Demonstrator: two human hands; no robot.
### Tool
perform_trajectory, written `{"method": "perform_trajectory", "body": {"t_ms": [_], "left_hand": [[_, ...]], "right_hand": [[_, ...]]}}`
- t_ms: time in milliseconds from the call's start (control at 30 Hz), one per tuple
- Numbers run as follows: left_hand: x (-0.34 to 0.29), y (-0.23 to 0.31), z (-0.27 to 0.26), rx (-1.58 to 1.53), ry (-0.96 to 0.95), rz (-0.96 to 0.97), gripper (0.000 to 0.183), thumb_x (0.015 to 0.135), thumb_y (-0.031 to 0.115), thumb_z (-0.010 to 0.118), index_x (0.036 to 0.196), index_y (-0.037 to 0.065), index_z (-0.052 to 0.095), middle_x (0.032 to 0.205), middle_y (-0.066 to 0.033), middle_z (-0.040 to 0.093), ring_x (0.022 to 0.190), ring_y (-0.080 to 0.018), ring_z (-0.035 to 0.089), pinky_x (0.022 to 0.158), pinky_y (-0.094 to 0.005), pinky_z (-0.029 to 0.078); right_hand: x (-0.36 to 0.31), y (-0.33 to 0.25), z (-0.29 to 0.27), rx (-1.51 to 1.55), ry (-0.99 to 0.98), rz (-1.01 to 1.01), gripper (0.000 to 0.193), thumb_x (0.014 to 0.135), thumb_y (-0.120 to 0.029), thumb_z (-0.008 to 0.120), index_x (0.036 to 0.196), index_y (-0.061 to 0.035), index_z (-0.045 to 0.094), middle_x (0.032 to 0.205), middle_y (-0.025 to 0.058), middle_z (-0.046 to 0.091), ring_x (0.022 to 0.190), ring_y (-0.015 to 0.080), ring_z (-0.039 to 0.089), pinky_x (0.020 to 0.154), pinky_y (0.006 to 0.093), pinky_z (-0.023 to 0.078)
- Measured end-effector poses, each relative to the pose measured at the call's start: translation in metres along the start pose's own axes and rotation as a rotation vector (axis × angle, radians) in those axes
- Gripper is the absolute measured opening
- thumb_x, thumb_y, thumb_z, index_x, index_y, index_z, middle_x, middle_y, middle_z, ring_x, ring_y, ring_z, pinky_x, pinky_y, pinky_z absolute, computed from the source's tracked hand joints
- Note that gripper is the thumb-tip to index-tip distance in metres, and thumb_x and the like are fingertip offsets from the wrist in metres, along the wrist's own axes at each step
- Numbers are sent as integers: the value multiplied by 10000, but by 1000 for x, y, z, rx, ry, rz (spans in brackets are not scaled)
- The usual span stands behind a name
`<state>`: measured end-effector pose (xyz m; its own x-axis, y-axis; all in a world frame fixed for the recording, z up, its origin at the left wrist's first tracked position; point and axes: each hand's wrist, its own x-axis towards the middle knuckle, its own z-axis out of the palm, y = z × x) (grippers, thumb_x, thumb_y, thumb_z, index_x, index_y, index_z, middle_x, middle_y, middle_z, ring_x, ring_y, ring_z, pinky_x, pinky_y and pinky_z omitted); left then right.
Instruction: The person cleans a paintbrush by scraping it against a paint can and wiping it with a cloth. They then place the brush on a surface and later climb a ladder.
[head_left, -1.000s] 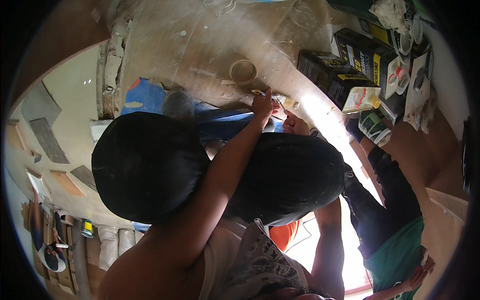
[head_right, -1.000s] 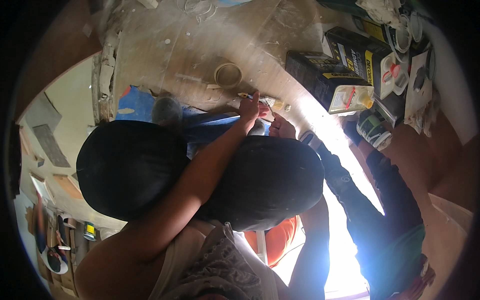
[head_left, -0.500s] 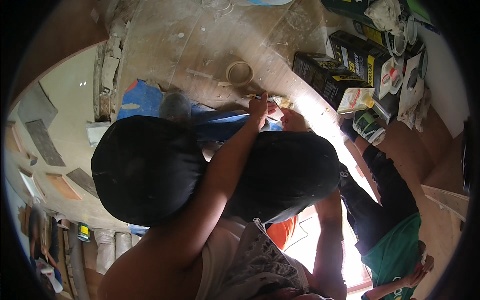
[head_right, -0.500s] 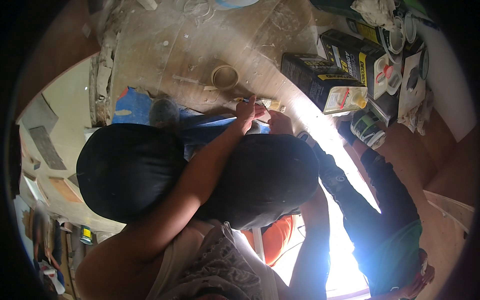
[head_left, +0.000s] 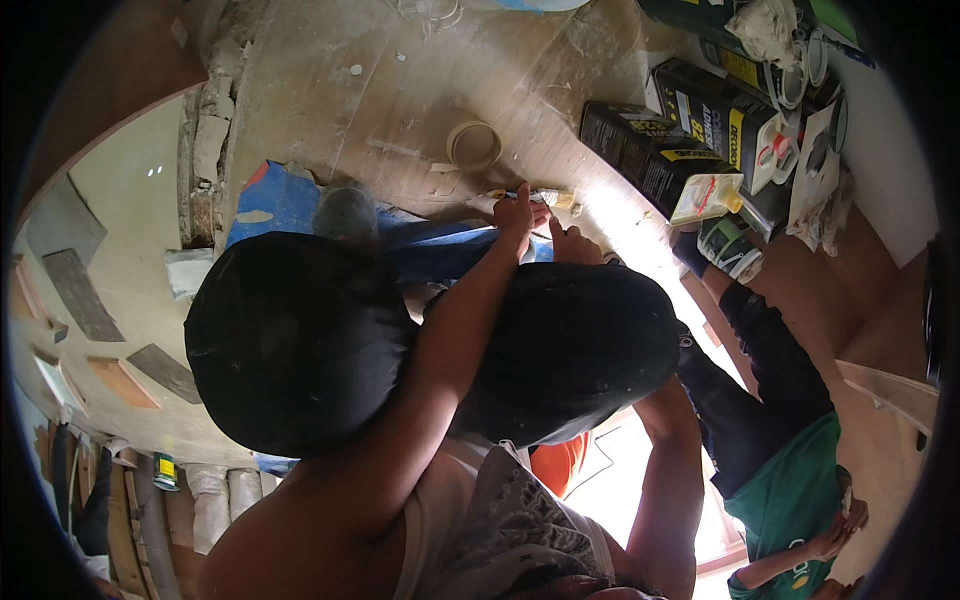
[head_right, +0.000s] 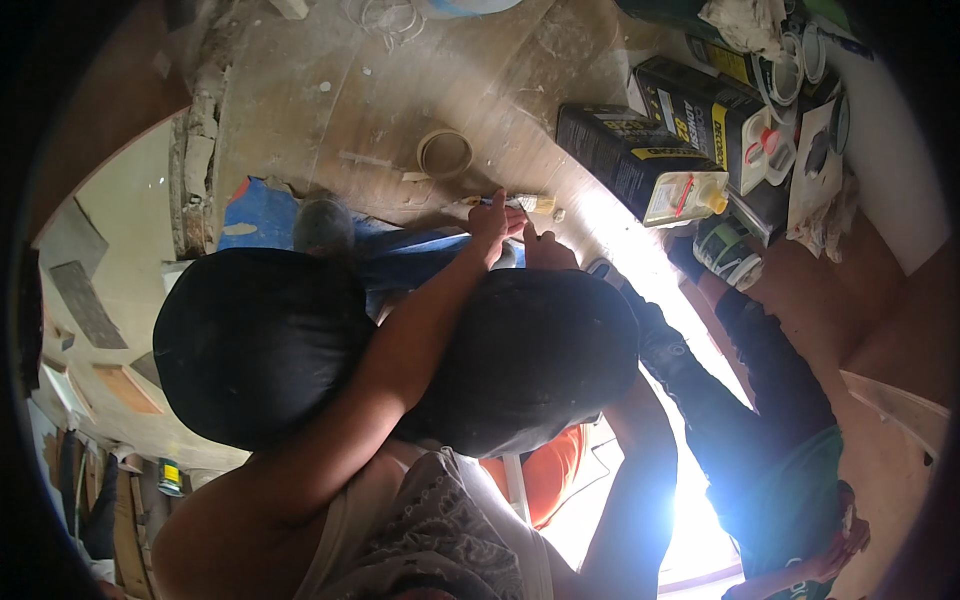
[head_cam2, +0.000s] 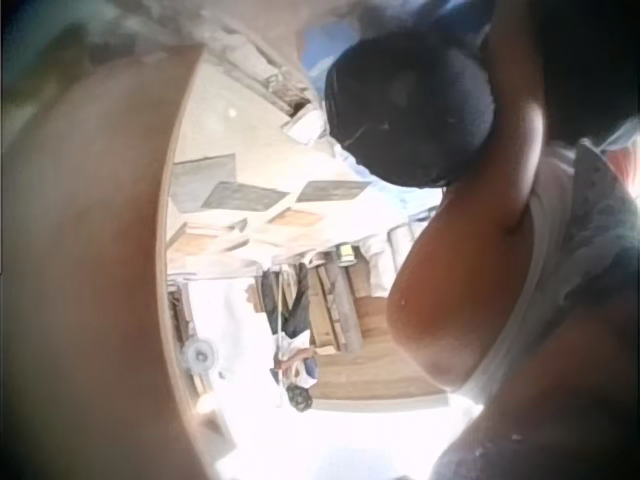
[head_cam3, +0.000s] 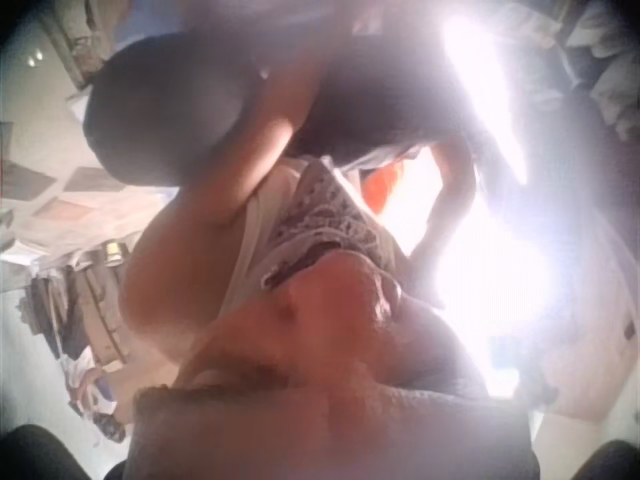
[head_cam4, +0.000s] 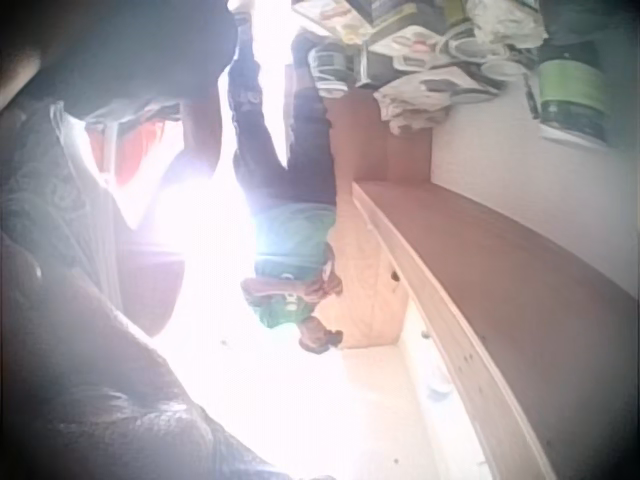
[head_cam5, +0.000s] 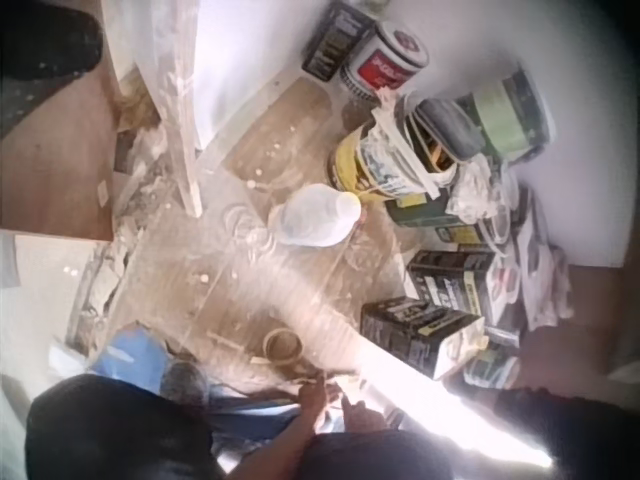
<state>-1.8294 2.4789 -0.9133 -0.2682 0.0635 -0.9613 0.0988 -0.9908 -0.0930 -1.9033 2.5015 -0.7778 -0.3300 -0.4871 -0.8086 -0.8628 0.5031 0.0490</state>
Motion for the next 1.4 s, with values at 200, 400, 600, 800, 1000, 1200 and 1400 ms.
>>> {"method": "perform_trajectory", "body": {"t_ms": [200,400,600,800,1000,1200,1400], "left_hand": [[-12,2,2,-4,-72,-9,546,1010,380,527,1023,-164,571,978,-273,695,851,-330,726,749,-393,633],[-23,-5,16,-4,-40,-22,548,1021,383,504,1041,-161,575,977,-265,697,863,-329,725,781,-406,624],[-6,4,-1,-49,-6,-22,584,1017,423,503,1049,-155,578,992,-254,698,868,-323,724,792,-398,622],[-14,3,1,-39,-62,-41,590,1018,425,505,1051,-160,575,991,-249,696,893,-311,721,815,-389,620],[-21,3,5,-40,-66,-26,580,1019,423,504,1054,-150,584,1006,-241,695,925,-294,716,832,-384,614],[-7,4,-4,-79,-22,-31,570,1031,417,476,1063,-142,586,1015,-237,693,927,-298,716,848,-381,609],[-15,0,5,-65,-80,-62,555,1035,407,470,1076,-135,580,983,-232,702,923,-294,719,805,-381,620]], "right_hand": [[6,39,31,1496,-194,626,330,936,-186,563,1238,-55,585,865,95,652,725,203,652,574,364,513],[-8,30,34,986,5,487,396,956,-245,564,1303,-59,526,821,36,641,528,117,479,454,283,396],[-1,-8,8,135,28,153,333,984,-259,541,1245,-53,528,747,-4,568,499,97,422,433,258,348],[9,28,14,1331,-246,546,285,1011,-272,518,1187,-48,529,673,-45,495,470,76,365,412,232,300],[-1,26,22,1602,-148,592,192,1017,-226,492,1120,-66,515,648,-19,523,513,110,497,430,282,368],[0,-24,3,75,41,203,316,940,-203,570,1198,-27,524,776,162,702,736,275,715,618,406,542],[10,32,47,778,-27,382,455,901,-223,609,1294,-14,515,823,160,694,715,269,703,637,393,563]]}}
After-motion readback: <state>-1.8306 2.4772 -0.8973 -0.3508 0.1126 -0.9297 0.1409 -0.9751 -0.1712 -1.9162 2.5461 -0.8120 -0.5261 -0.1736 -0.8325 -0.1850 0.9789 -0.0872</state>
